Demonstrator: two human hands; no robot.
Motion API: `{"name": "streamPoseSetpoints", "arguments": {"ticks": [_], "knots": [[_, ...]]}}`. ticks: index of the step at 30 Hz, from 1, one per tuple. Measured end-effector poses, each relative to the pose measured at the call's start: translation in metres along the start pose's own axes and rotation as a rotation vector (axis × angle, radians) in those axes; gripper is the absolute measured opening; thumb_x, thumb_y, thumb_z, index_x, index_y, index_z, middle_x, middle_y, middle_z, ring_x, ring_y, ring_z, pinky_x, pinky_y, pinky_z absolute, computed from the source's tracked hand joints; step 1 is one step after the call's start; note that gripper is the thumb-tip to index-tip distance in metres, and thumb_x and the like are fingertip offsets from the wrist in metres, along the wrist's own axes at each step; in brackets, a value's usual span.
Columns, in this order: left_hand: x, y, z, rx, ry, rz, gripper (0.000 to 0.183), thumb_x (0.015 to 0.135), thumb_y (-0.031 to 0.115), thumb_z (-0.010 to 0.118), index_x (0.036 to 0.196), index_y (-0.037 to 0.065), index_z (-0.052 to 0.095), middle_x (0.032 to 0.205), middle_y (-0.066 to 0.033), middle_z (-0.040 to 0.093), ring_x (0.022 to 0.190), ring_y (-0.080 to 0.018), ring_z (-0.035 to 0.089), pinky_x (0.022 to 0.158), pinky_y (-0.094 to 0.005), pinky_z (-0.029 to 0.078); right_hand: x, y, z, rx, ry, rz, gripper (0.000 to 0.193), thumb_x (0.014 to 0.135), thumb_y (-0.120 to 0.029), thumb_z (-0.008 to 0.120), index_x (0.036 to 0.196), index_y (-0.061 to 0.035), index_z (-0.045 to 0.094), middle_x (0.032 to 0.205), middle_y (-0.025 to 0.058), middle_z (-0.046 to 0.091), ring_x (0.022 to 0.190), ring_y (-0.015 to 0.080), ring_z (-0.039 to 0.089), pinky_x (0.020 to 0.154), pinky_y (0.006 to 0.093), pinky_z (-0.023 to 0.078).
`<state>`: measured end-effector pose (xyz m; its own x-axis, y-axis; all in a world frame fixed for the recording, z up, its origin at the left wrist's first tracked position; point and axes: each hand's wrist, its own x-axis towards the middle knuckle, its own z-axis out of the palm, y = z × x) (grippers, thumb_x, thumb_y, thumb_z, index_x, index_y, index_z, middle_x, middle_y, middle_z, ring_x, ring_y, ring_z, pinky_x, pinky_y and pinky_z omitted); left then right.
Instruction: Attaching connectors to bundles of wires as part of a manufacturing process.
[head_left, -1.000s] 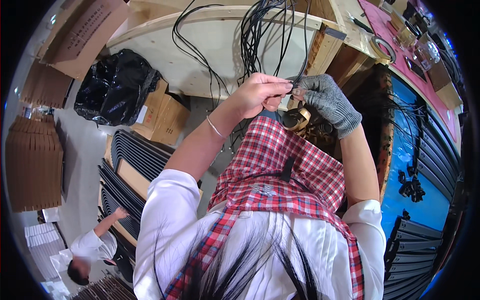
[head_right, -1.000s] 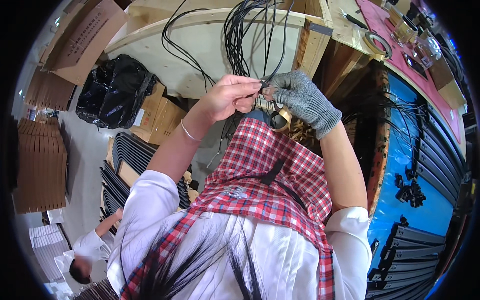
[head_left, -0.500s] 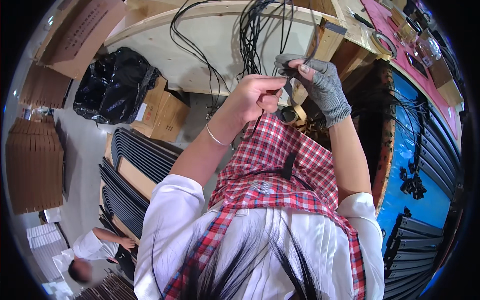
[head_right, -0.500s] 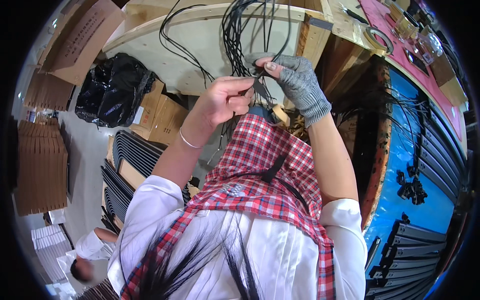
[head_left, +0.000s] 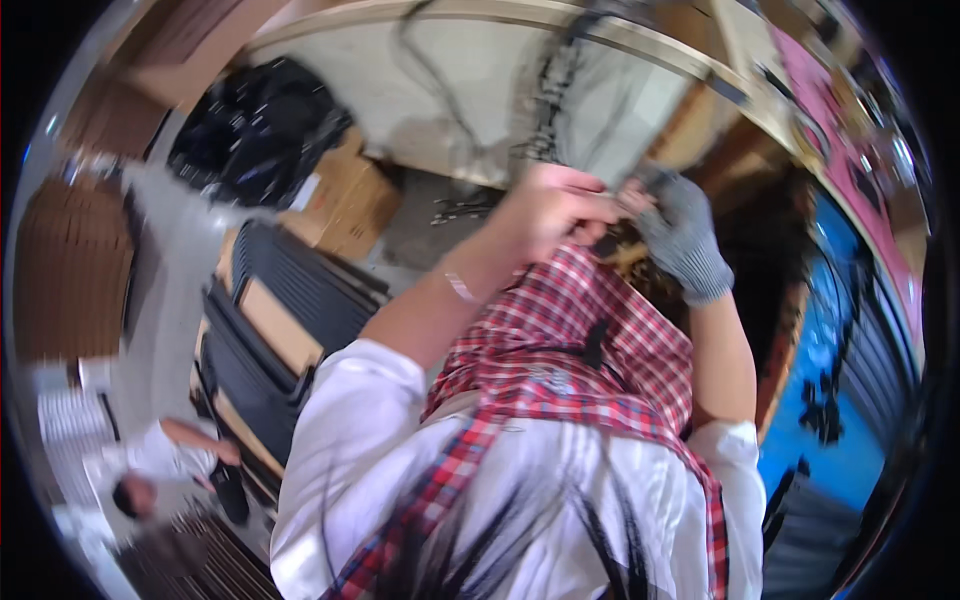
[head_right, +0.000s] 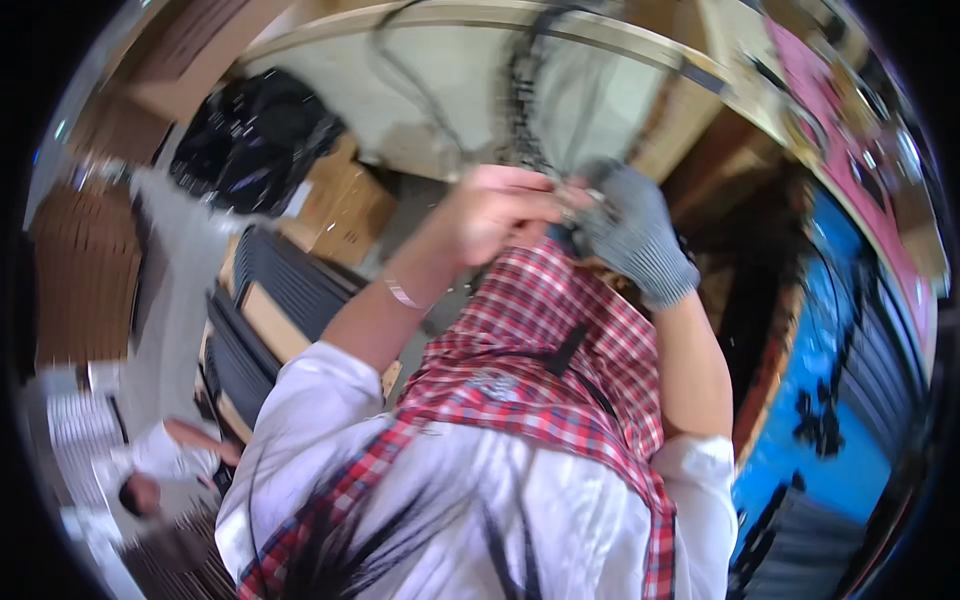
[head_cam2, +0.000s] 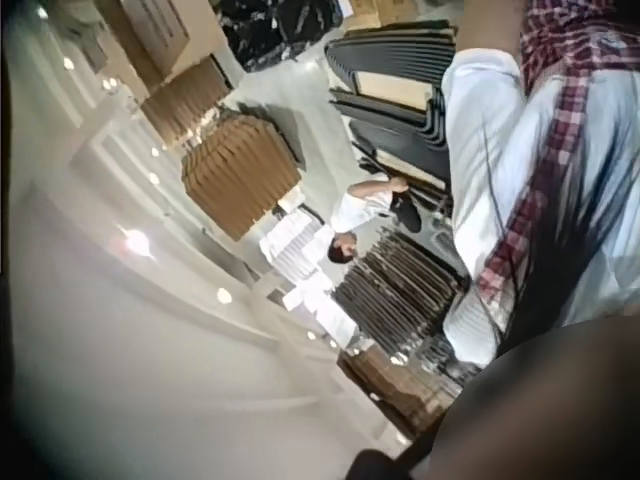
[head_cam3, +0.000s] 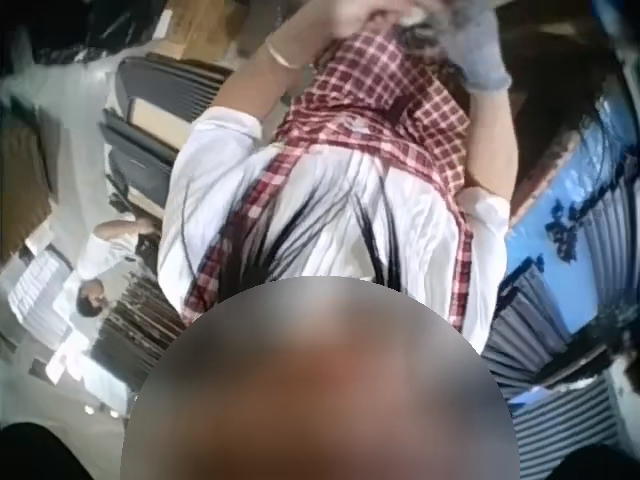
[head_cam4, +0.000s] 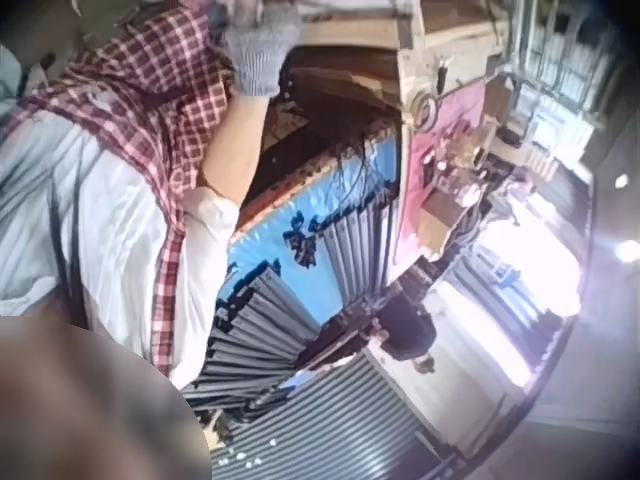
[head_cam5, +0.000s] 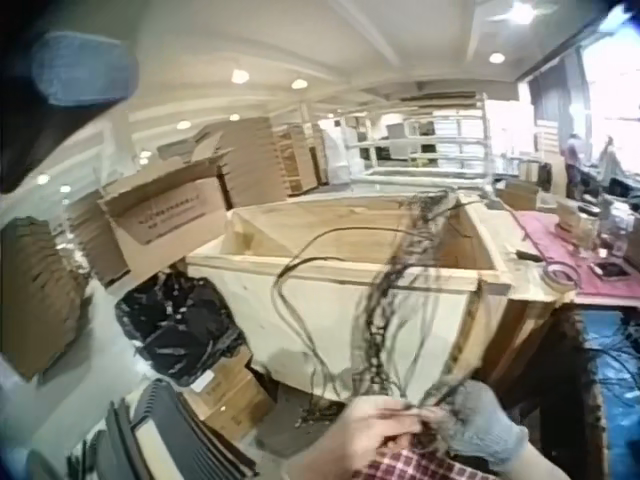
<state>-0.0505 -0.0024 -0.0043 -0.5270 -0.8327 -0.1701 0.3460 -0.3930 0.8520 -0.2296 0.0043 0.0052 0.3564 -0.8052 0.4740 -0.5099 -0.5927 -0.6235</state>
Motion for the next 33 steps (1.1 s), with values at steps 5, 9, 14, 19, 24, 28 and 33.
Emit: {"name": "streamPoseSetpoints", "arguments": {"ticks": [5, 9, 14, 19, 24, 28, 33], "knots": [[-0.001, -0.013, 0.018, -0.126, 0.098, -0.002, 0.020, 0.064, -0.008, 0.063, 0.076, -0.005, 0.048, 0.056, -0.0101, 0.052, 0.047, -0.0145, 0.051, 0.039, -0.0259, 0.036, -0.016, -0.005, 0.008, 0.304, 0.179, 0.245, 0.017, 0.079, -0.012, 0.056, 0.087, 0.0036, 0.058, 0.088, 0.0096, 0.061, 0.077, 0.0171, 0.055, 0.071, 0.0279, 0.043], [-0.001, -0.023, 0.027, -0.179, 0.136, 0.115, 0.018, 0.064, -0.009, 0.061, 0.075, -0.005, 0.047, 0.060, -0.0113, 0.052, 0.049, -0.0169, 0.052, 0.041, -0.0280, 0.038, -0.025, 0.024, 0.003, 0.502, 0.154, 0.210, 0.020, 0.081, -0.011, 0.056, 0.093, 0.0045, 0.057, 0.094, 0.0083, 0.059, 0.081, 0.0154, 0.054, 0.076, 0.0279, 0.043], [0.012, -0.007, 0.036, 0.384, 0.362, 0.575, 0.014, 0.067, -0.004, 0.059, 0.076, -0.005, 0.049, 0.071, -0.0142, 0.055, 0.065, -0.0222, 0.057, 0.051, -0.0333, 0.045, 0.014, 0.012, -0.011, 0.182, 0.159, 0.160, 0.019, 0.083, -0.014, 0.054, 0.091, 0.0033, 0.057, 0.090, 0.0098, 0.060, 0.078, 0.0142, 0.054, 0.072, 0.0267, 0.043], [0.018, 0.024, 0.026, 1.423, 0.168, 0.583, 0.017, 0.071, 0.009, 0.058, 0.086, 0.001, 0.054, 0.077, -0.0137, 0.056, 0.077, -0.0270, 0.057, 0.062, -0.0369, 0.047, 0.027, 0.023, -0.030, -0.123, 0.057, 0.171, 0.022, 0.083, -0.018, 0.053, 0.078, 0.0030, 0.055, 0.071, 0.0093, 0.056, 0.065, 0.0141, 0.051, 0.058, 0.0280, 0.040], [0.007, -0.006, -0.008, 1.146, -0.069, 0.449, 0.012, 0.074, 0.016, 0.059, 0.079, 0.005, 0.062, 0.065, -0.0102, 0.059, 0.055, -0.0221, 0.056, 0.052, -0.0334, 0.044, 0.020, 0.015, -0.012, 0.065, -0.383, 0.314, 0.025, 0.079, -0.020, 0.056, 0.068, 0.0013, 0.051, 0.058, 0.0056, 0.046, 0.055, 0.0141, 0.041, 0.050, 0.0308, 0.035], [-0.009, 0.008, -0.001, 0.185, -0.101, -0.073, 0.016, 0.079, 0.013, 0.057, 0.073, -0.002, 0.061, 0.051, -0.0032, 0.050, 0.043, -0.0097, 0.046, 0.041, -0.0235, 0.033, 0.016, -0.007, -0.008, 0.279, -0.153, 0.324, 0.023, 0.081, -0.019, 0.056, 0.069, 0.0017, 0.055, 0.064, 0.0067, 0.055, 0.056, 0.0125, 0.048, 0.052, 0.0272, 0.039], [-0.018, 0.007, 0.002, -0.325, -0.284, -0.295, 0.017, 0.081, 0.011, 0.056, 0.083, -0.006, 0.059, 0.049, -0.0011, 0.045, 0.038, -0.0060, 0.038, 0.036, -0.0216, 0.026, 0.004, -0.021, 0.015, 0.480, 0.286, 0.041, 0.023, 0.082, -0.018, 0.056, 0.074, 0.0027, 0.058, 0.068, 0.0078, 0.059, 0.056, 0.0111, 0.051, 0.051, 0.0257, 0.043]]}}
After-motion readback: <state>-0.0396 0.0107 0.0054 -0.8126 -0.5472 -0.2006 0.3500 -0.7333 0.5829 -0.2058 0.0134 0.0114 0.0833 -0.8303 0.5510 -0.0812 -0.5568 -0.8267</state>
